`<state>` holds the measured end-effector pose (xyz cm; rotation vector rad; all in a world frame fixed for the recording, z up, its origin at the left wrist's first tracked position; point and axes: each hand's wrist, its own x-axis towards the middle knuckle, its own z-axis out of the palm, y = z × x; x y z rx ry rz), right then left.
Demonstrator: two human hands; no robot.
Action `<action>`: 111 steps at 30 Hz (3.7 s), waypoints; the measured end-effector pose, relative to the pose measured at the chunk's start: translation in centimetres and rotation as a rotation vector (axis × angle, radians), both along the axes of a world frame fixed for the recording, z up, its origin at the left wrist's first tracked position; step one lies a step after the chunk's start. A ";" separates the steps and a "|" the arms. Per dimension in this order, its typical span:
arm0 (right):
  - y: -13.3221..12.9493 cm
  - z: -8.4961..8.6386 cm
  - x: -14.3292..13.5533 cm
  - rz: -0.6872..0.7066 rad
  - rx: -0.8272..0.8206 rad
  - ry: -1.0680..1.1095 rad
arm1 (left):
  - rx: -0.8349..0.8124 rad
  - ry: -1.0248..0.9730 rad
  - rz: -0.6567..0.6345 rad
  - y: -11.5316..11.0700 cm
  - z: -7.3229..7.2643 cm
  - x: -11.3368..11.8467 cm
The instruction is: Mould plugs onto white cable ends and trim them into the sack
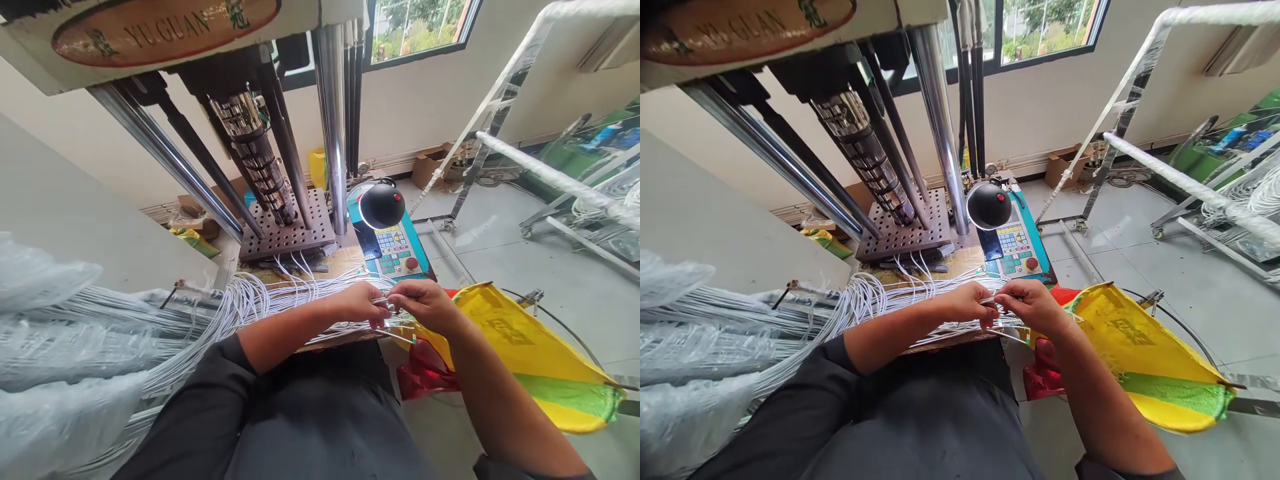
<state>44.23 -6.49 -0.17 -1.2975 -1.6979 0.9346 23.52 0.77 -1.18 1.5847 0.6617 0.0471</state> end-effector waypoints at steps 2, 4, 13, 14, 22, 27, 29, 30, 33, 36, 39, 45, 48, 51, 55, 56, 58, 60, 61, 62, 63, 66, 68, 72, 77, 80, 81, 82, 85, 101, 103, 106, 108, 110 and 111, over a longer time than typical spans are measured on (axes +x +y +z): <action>-0.1 -0.2 0.0 0.003 0.103 -0.031 | -0.034 -0.003 0.010 -0.3 0.1 -0.1; -0.3 -0.4 0.4 0.002 0.138 -0.020 | -0.129 -0.003 0.020 -0.5 0.4 -0.2; 0.1 -0.1 -0.4 0.279 0.158 -0.255 | -0.065 -0.057 0.048 -2.5 0.6 0.0; 0.0 -0.2 -0.7 0.273 0.187 -0.296 | -0.020 -0.071 0.070 -2.9 0.3 0.1; -1.3 -1.1 -2.8 0.186 0.526 -0.554 | -0.104 -0.083 0.138 -5.1 -1.4 -1.1; -1.6 -1.1 -3.7 0.369 0.367 -0.422 | -0.244 -0.146 0.335 -6.0 -1.4 -2.6; -1.2 -1.2 -3.7 0.417 0.264 -0.309 | -0.358 -0.185 0.358 -6.1 -1.4 -3.0; -0.9 -1.3 -3.5 0.418 0.210 -0.227 | -0.432 -0.203 0.355 -6.1 -1.4 -3.2; 0.3 -2.0 -2.2 0.296 0.117 0.002 | -0.593 -0.274 0.407 -6.0 -1.5 -3.9; 1.7 -3.1 -1.3 0.149 0.113 0.041 | -0.596 -0.366 0.501 -6.0 -1.6 -4.6; 3.7 -4.3 -2.1 0.101 0.155 -0.092 | -0.567 -0.466 0.537 -6.6 -1.4 -5.6; 10.0 -5.6 -8.4 0.195 0.367 -0.483 | -0.513 -0.569 0.593 -7.8 -0.7 -8.8; 12.7 -5.7 -11.9 0.211 0.345 -0.739 | -0.500 -0.607 0.644 -8.2 -0.7 -10.4; 14.1 -5.9 -14.7 0.213 0.238 -1.000 | -0.496 -0.621 0.693 -8.3 -0.7 -11.6; 15.0 -6.2 -16.9 0.288 0.232 -1.065 | -0.544 -0.651 0.800 -8.2 -0.4 -12.6; 15.2 -6.3 -17.2 0.302 0.234 -1.065 | -0.551 -0.661 0.829 -8.2 -0.4 -12.9; 15.6 -6.3 -17.6 0.332 0.240 -1.059 | -0.542 -0.671 0.877 -8.0 -0.4 -13.3; 15.9 -6.2 -17.4 0.359 0.245 -1.043 | -0.490 -0.656 0.920 -7.6 -0.5 -13.8; 15.9 -6.1 -17.1 0.363 0.244 -1.028 | -0.442 -0.636 0.946 -7.4 -0.5 -14.0; 15.9 -6.0 -16.6 0.359 0.237 -1.007 | -0.377 -0.608 0.974 -7.2 -0.6 -14.1; 15.8 -5.8 -16.0 0.348 0.224 -0.984 | -0.293 -0.573 0.995 -6.9 -0.7 -14.3; 15.1 -5.5 -13.4 0.300 0.187 -0.925 | 0.004 -0.456 0.986 -5.9 -0.7 -14.5; 14.0 -5.3 -11.7 0.262 0.191 -0.857 | 0.174 -0.386 0.941 -5.4 -0.5 -14.3; 10.6 -5.2 -9.3 0.096 0.165 -0.701 | 0.388 -0.235 0.841 -4.4 -0.4 -13.2; 5.6 -5.3 -6.9 -0.070 0.019 -0.583 | 0.543 -0.129 0.719 -3.0 -1.9 -11.2; 3.5 -5.7 -6.1 -0.139 -0.049 -0.450 | 0.615 -0.118 0.607 -1.9 -3.4 -9.7; 3.1 -6.0 -6.0 -0.157 -0.065 -0.411 | 0.633 -0.111 0.566 -1.4 -3.8 -9.2; 2.8 -6.3 -6.1 -0.168 -0.078 -0.378 | 0.646 -0.103 0.524 -1.0 -4.2 -8.8; 2.7 -7.1 -6.4 -0.182 -0.109 -0.317 | 0.663 -0.054 0.427 -0.1 -5.0 -7.8; 2.8 -7.4 -6.5 -0.196 -0.108 -0.353 | 0.741 0.075 0.388 -0.4 -7.1 -6.1; 2.8 -7.3 -6.5 -0.193 -0.111 -0.355 | 0.735 0.049 0.413 -0.5 -7.1 -6.1; 2.8 -7.2 -6.4 -0.182 -0.113 -0.351 | 0.729 0.026 0.423 -0.5 -7.2 -6.2; 2.8 -7.2 -6.4 -0.183 -0.107 -0.352 | 0.721 0.035 0.426 -0.5 -7.3 -6.2; 2.8 -7.3 -6.4 -0.189 -0.100 -0.359 | 0.716 0.048 0.423 -0.4 -7.4 -6.2; 2.8 -7.4 -6.4 -0.190 -0.098 -0.364 | 0.714 0.052 0.420 -0.4 -7.4 -6.2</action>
